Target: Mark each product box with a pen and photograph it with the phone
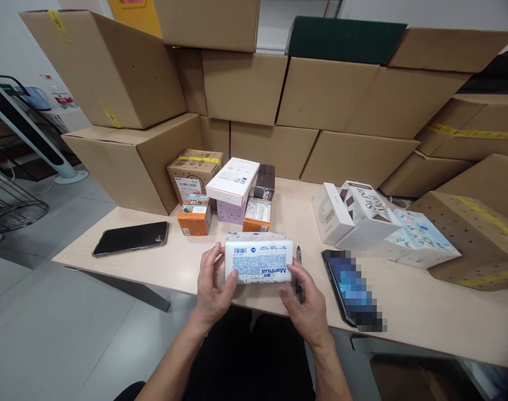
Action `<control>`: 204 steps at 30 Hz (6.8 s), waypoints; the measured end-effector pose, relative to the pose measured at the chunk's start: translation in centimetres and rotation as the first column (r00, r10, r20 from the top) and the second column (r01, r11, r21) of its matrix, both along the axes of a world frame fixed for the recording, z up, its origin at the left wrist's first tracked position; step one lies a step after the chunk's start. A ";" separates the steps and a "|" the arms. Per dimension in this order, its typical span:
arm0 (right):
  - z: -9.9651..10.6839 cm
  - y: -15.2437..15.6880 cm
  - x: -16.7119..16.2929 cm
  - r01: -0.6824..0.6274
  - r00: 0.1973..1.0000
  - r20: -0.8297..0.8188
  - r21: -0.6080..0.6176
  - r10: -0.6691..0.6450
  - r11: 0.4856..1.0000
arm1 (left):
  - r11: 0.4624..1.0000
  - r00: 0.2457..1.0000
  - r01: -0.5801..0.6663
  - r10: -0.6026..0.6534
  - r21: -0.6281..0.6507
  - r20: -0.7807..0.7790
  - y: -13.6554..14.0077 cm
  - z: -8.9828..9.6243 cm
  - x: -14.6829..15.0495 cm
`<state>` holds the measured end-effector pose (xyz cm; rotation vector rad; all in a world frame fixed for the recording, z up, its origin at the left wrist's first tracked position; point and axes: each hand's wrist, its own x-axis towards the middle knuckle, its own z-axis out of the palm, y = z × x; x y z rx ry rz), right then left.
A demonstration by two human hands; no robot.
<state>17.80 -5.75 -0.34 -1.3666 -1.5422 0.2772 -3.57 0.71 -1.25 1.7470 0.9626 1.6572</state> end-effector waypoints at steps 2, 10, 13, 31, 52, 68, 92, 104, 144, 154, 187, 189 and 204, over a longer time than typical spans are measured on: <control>0.0 0.0 0.0 0.011 1.000 -0.003 -0.001 -0.011 1.000 | 1.000 1.000 0.007 -0.007 -0.006 -0.002 0.1 0.0 0.0; 0.3 0.0 -0.1 0.035 0.999 0.013 -0.017 -0.035 0.999 | 0.998 0.996 -0.024 0.028 0.053 -0.087 0.0 0.2 -0.1; 0.3 0.1 -0.1 0.060 0.998 0.014 -0.028 -0.060 0.998 | 0.997 0.982 -0.044 0.056 0.071 -0.179 -0.1 0.4 -0.2; -0.8 0.8 0.1 0.228 0.968 -0.097 -0.064 -0.233 0.972 | 0.977 0.958 0.156 -0.186 -0.147 -0.219 0.7 1.5 -0.7; -0.2 1.0 3.5 0.333 0.854 0.453 -0.094 -0.257 0.938 | 0.979 1.000 -0.014 0.018 -0.202 0.017 1.9 0.8 -1.1; 0.8 1.3 3.9 0.267 0.726 0.682 -0.161 -0.088 0.950 | 0.946 0.904 0.065 0.078 0.316 -0.420 0.8 2.7 -0.1; 6.8 7.3 -2.8 -0.171 0.908 -0.413 -0.215 0.069 0.962 | 0.978 0.902 0.113 -0.028 0.173 -0.430 1.0 2.6 0.0; 6.3 7.2 -3.0 -0.106 0.976 -0.210 -0.223 0.058 0.969 | 0.981 0.906 0.126 -0.053 0.149 -0.420 1.1 2.7 0.0; 1.0 2.8 2.5 0.307 0.688 0.712 -0.108 -0.142 0.945 | 0.996 0.946 -0.020 0.047 0.087 -0.321 0.8 1.7 0.7; 1.4 -2.2 5.1 0.541 0.653 0.562 0.122 -0.507 0.832 | 0.993 0.942 -0.061 0.092 0.103 -0.324 0.4 1.8 0.4; 2.0 0.7 -4.9 0.314 0.872 0.296 0.275 -0.391 0.909 | 0.957 0.843 0.020 0.141 0.291 -0.519 0.0 2.2 0.3; 1.9 0.9 -5.0 0.332 0.860 0.307 0.272 -0.409 0.903 | 0.958 0.841 0.033 0.127 0.285 -0.525 0.0 2.2 0.3; 1.9 0.6 -5.0 0.292 0.866 0.335 0.261 -0.370 0.920 | 0.970 0.815 0.058 0.090 0.236 -0.572 0.0 2.3 0.3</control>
